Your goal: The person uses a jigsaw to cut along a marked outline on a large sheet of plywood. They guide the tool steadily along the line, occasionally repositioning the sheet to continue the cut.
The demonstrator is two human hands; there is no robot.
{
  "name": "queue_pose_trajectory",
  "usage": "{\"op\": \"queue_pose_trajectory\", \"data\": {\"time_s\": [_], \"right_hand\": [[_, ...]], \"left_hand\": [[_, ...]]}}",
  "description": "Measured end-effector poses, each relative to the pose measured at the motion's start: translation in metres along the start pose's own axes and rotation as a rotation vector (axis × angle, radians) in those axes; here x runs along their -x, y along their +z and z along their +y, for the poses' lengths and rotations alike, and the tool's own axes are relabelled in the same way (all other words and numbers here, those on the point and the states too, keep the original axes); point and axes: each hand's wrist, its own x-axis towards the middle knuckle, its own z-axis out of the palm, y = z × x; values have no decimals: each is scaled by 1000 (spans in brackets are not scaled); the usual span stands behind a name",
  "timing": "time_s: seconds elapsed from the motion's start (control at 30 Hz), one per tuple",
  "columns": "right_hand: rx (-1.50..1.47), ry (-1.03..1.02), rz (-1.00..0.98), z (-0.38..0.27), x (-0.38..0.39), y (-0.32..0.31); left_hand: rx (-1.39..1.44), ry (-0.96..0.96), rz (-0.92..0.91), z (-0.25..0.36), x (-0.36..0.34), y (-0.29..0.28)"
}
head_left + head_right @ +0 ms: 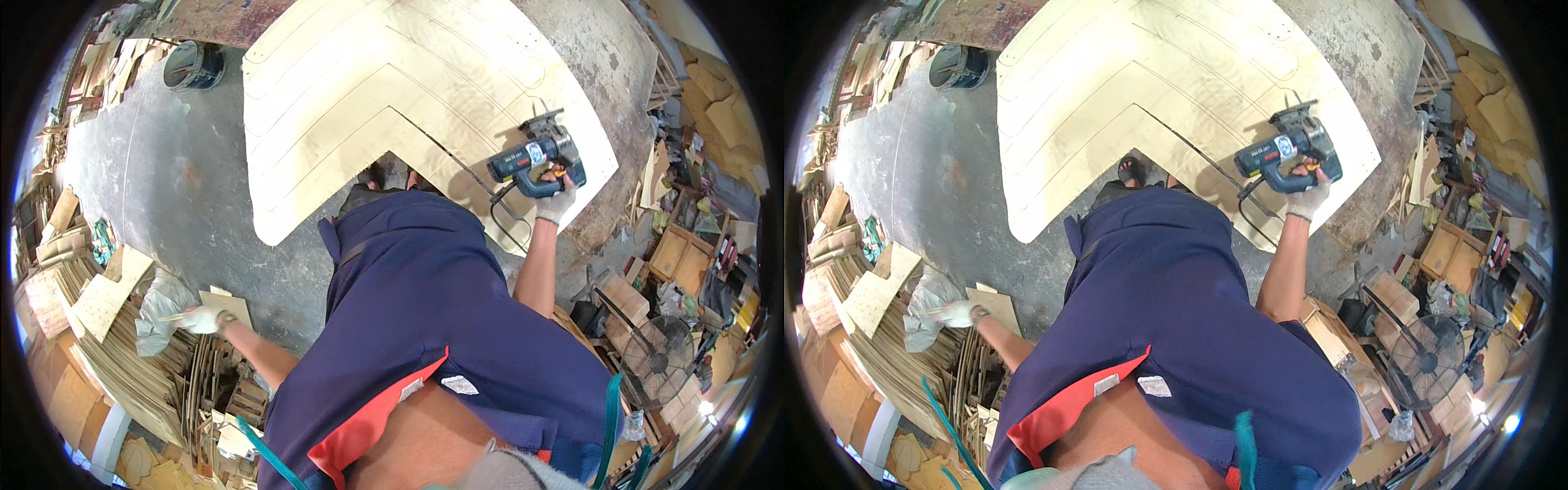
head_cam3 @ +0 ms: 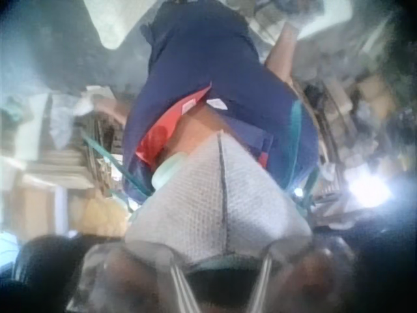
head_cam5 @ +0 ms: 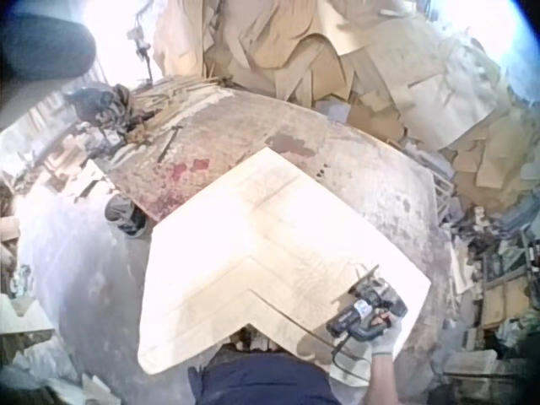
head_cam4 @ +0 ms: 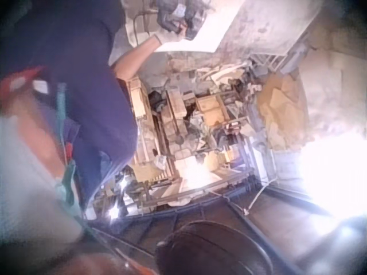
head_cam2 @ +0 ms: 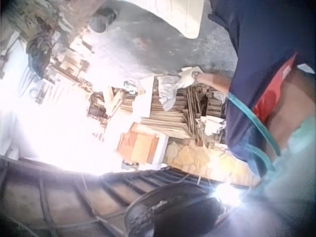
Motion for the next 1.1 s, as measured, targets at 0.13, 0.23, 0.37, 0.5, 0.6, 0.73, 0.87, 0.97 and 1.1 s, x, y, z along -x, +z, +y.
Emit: {"op": "queue_pose_trajectory", "data": {"time_s": [0.13,0.23,0.37,0.5,0.6,0.73,0.87,0.97,1.1], "right_hand": [[14,-19,228,17,1,-41],[146,-39,513,26,0,-29],[958,-279,951,51,23,38],[1215,-671,340,86,71,128],[1662,-725,-161,95,107,183],[1906,-786,-490,123,140,223],[1901,-225,-370,134,173,228],[1816,-208,-174,128,196,219],[1323,-377,239,123,221,191]], "left_hand": [[1141,199,-178,123,-41,-41],[1616,7,-583,201,-15,-44],[1789,-331,-1665,278,65,-1],[1596,-546,-2142,311,183,46],[1413,-693,-2513,323,249,57],[1119,-816,-2673,332,298,59],[1090,-815,-3020,351,325,56],[1037,-825,-3264,358,354,44],[794,-901,-2871,349,379,17]]}}
